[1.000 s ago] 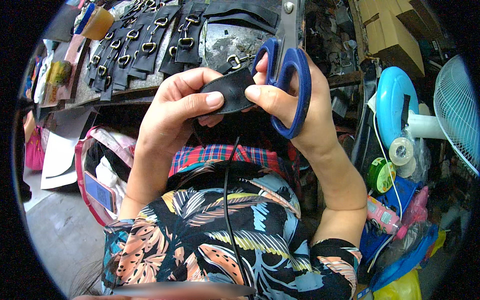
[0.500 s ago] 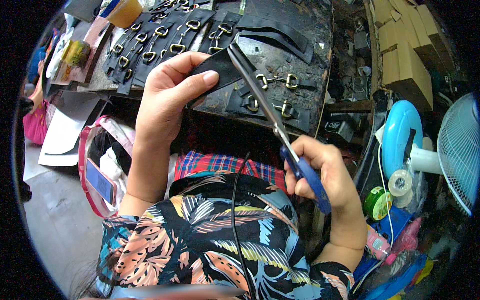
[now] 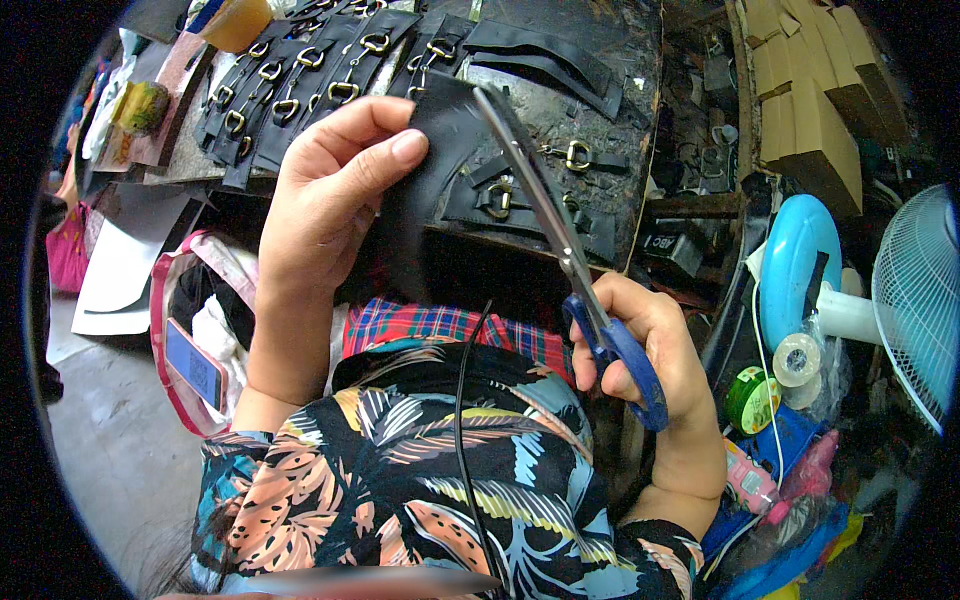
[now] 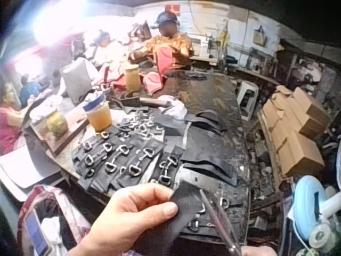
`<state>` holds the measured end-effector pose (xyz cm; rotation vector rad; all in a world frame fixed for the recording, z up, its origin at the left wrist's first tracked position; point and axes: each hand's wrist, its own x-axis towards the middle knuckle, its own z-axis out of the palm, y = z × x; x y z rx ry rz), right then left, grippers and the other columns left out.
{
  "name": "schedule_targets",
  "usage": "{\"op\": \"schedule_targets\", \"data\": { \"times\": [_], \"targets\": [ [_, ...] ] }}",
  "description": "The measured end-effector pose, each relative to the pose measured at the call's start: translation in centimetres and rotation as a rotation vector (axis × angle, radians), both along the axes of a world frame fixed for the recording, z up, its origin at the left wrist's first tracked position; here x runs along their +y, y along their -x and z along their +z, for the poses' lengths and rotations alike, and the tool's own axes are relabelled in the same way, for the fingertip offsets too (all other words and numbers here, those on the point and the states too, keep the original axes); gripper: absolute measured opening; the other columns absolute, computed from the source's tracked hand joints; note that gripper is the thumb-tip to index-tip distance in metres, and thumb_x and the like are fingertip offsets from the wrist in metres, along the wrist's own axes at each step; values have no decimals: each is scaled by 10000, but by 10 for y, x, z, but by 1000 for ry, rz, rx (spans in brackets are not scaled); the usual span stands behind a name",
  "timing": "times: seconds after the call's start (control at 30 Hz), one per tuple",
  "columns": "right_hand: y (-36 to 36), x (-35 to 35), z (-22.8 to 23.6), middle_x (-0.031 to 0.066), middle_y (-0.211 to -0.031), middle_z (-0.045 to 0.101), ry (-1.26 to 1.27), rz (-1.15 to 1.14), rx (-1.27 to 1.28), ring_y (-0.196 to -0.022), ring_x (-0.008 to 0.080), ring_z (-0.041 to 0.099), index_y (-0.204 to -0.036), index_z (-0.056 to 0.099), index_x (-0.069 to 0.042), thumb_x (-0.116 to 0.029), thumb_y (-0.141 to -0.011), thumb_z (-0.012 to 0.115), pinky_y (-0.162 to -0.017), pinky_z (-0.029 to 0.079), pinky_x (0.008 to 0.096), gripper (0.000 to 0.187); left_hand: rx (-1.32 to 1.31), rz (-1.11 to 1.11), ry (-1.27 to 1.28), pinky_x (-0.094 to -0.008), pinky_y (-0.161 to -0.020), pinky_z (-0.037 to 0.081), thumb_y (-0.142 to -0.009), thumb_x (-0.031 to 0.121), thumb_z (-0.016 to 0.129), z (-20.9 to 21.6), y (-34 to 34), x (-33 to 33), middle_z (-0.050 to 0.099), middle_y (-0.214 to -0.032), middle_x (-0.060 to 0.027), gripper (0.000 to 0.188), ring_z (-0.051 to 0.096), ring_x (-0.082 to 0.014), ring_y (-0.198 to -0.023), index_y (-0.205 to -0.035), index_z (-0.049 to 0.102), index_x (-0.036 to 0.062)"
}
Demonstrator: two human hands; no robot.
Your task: The person repeatedly cuts short black straps with scissors, threads brass D-rings and clasps onto them, and arranges the finished keychains on a cluttered workbench. The person handles straps, metal hardware, and scissors throughout.
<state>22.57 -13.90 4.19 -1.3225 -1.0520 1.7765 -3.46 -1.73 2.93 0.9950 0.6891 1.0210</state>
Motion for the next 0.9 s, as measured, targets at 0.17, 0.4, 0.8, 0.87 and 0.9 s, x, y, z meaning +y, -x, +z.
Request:
{"op": "schedule_targets", "data": {
  "times": [0.17, 0.4, 0.8, 0.87, 0.9],
  "targets": [
    [3, -4, 6, 24, -739, 637, 12, 74, -9, -636, 92, 627, -1006, 599, 15, -740, -625, 866, -555, 450, 191, 887, -97, -67, 63, -307, -649, 629, -864, -16, 741, 6, 1, 3, 729, -948, -154, 458, 740, -214, -749, -1262, 522, -72],
    [6, -16, 7, 29, -752, 634, 22, -3, -45, -658, 97, 640, -1019, 595, 21, -706, -695, 848, -578, 456, 200, 834, -322, -120, 89, -369, -718, 659, -1062, 181, 545, -6, -23, 1, 737, -1023, -145, 209, 767, -272, -853, -1162, 582, 2],
    [11, -15, -9, 33, -808, 628, 6, 20, 33, -676, 90, 629, -1041, 591, 9, -660, -782, 806, -631, 476, 212, 749, -302, -55, 98, -335, -729, 630, -1033, 195, 624, -22, -28, -3, 738, -966, -127, 192, 739, -205, -821, -1087, 653, 12],
    [13, -15, -10, 36, -795, 625, -3, 23, 51, -674, 91, 631, -1042, 589, 8, -672, -796, 788, -630, 477, 212, 750, -234, 19, 85, -336, -720, 632, -1037, 214, 624, -24, -31, -3, 739, -954, -138, 227, 738, -195, -817, -1101, 678, 3],
    [14, -14, -11, 37, -789, 624, -7, 25, 60, -673, 92, 632, -1043, 588, 7, -678, -802, 779, -630, 478, 212, 750, -188, 59, 61, -333, -717, 633, -1036, 209, 628, -24, -32, -4, 739, -950, -138, 227, 737, -190, -817, -1104, 684, 0]
  ]
}}
